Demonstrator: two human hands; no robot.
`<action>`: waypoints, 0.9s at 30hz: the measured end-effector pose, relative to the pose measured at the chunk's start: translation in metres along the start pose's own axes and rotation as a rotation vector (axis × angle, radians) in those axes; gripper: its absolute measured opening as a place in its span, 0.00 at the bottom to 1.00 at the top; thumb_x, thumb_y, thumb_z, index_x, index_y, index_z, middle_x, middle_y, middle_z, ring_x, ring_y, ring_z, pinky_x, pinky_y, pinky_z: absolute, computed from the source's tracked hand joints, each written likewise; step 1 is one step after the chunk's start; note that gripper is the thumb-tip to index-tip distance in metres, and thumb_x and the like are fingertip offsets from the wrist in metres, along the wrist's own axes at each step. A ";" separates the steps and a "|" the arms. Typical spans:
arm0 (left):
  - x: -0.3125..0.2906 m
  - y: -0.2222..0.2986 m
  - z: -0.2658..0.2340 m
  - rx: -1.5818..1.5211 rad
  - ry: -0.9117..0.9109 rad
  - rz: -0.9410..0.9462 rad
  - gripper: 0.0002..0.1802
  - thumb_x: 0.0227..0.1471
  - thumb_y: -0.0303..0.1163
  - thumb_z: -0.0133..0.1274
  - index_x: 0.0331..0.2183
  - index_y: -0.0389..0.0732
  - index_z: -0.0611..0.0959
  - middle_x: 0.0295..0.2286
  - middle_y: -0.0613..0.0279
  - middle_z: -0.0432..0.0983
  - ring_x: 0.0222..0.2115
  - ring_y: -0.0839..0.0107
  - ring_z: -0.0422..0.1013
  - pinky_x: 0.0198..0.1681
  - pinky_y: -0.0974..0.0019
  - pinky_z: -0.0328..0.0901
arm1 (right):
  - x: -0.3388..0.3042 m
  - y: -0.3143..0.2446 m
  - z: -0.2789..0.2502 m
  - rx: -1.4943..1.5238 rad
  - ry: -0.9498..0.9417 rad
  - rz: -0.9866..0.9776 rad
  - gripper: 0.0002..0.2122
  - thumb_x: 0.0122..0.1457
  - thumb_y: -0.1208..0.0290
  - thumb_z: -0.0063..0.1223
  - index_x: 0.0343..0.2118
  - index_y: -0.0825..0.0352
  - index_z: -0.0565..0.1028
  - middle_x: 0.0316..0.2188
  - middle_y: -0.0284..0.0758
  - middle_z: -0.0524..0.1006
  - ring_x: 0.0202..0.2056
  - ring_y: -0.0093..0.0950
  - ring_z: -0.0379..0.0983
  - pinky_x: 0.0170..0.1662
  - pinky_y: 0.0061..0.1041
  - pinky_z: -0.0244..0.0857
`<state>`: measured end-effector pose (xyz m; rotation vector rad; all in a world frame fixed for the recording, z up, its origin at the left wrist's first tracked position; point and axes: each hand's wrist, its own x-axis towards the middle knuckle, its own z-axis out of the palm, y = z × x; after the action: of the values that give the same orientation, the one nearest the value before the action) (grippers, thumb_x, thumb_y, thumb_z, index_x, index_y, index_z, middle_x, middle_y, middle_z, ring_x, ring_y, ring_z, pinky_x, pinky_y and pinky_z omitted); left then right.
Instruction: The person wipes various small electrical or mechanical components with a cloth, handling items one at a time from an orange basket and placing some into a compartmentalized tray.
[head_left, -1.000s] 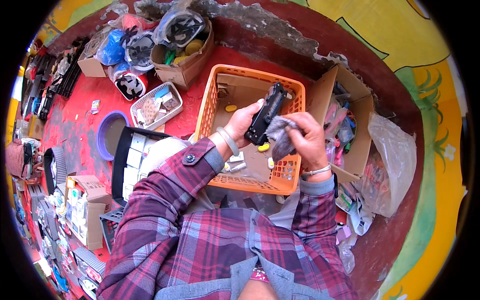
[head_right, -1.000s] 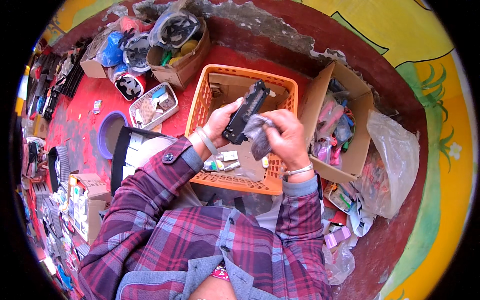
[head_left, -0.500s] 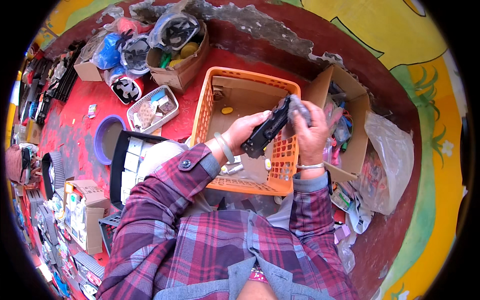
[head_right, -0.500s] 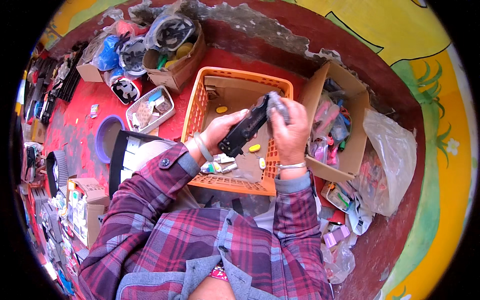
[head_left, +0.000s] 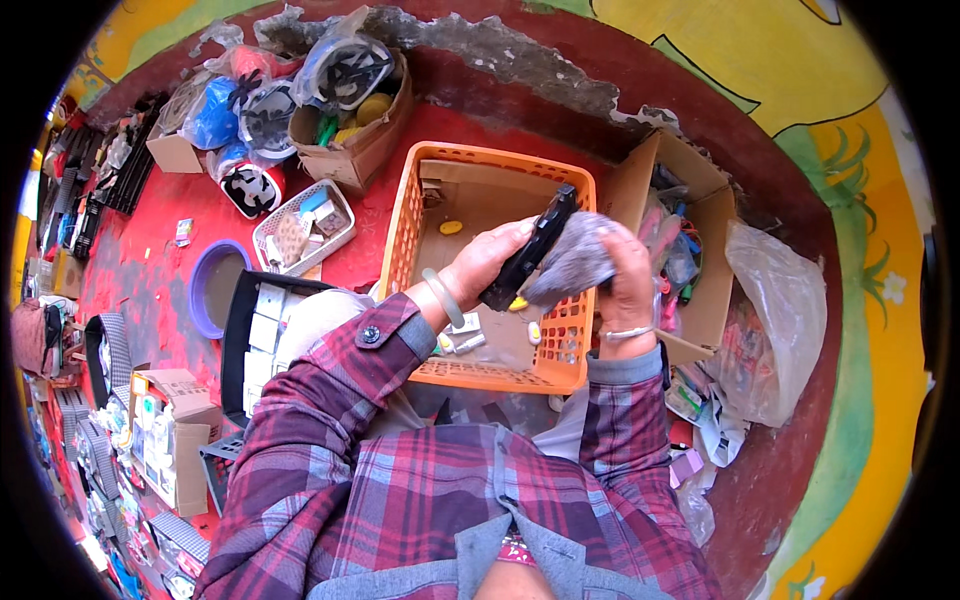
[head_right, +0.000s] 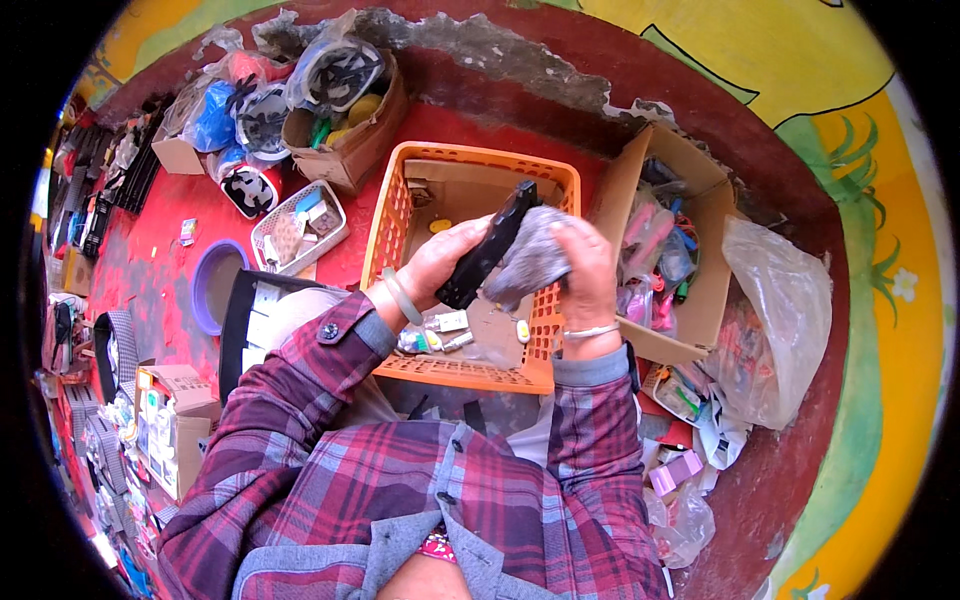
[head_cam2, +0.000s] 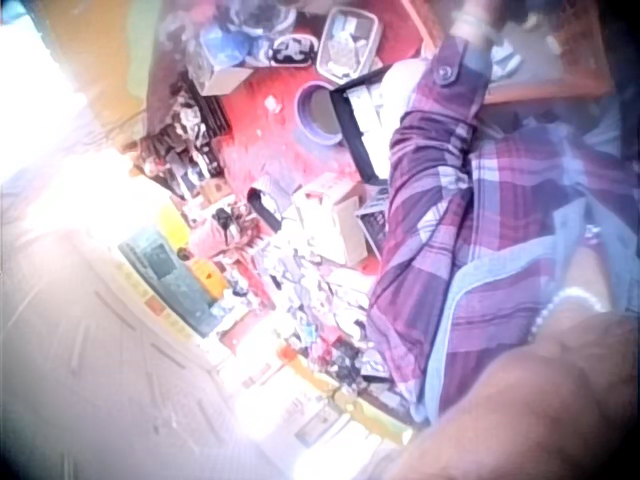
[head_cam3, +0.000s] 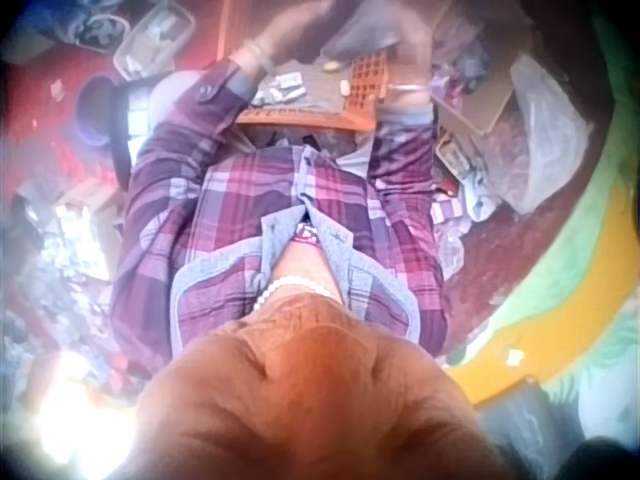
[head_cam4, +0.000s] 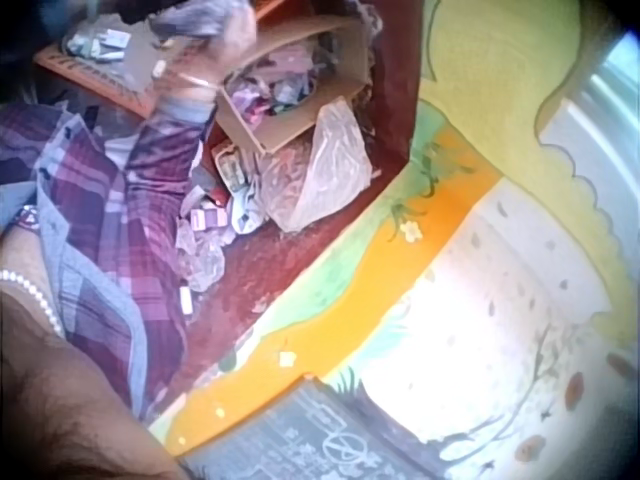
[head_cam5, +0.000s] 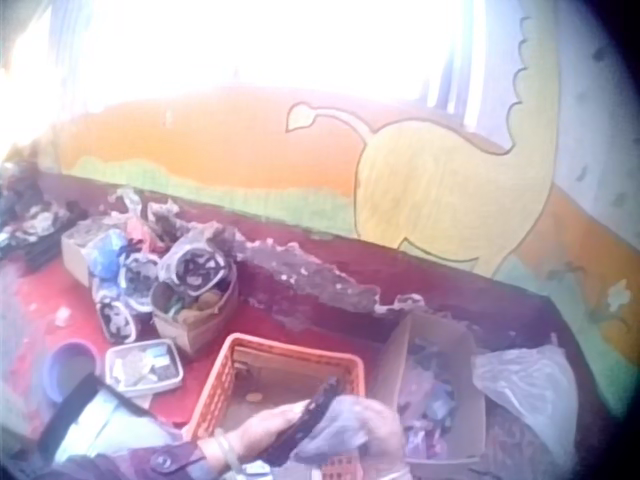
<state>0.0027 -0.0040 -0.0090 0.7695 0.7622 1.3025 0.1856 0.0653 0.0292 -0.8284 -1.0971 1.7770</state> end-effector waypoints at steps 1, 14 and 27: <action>-0.001 0.001 0.000 0.102 -0.003 0.049 0.25 0.60 0.42 0.42 0.54 0.38 0.69 0.36 0.68 0.73 0.34 0.80 0.69 0.40 0.75 0.65 | 0.003 -0.003 -0.007 0.201 0.069 -0.002 0.15 0.55 0.70 0.49 0.43 0.73 0.73 0.36 0.38 0.77 0.37 0.29 0.75 0.43 0.28 0.68; 0.001 0.018 -0.005 0.078 0.181 -0.167 0.18 0.43 0.30 0.63 0.34 0.40 0.71 0.27 0.64 0.71 0.24 0.70 0.74 0.30 0.67 0.72 | 0.012 -0.007 -0.039 0.624 0.025 0.043 0.17 0.61 0.57 0.42 0.46 0.64 0.71 0.42 0.38 0.75 0.44 0.37 0.72 0.50 0.41 0.65; -0.001 0.003 -0.004 0.365 0.031 -0.231 0.28 0.42 0.28 0.62 0.45 0.34 0.69 0.32 0.64 0.75 0.29 0.78 0.70 0.28 0.72 0.66 | -0.009 -0.022 0.030 -0.012 0.144 -0.370 0.18 0.52 0.81 0.54 0.46 0.64 0.68 0.42 0.33 0.72 0.43 0.27 0.70 0.48 0.28 0.66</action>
<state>-0.0026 -0.0046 -0.0091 0.9208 1.0986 0.9805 0.1709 0.0524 0.0616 -0.6962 -1.0872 1.3833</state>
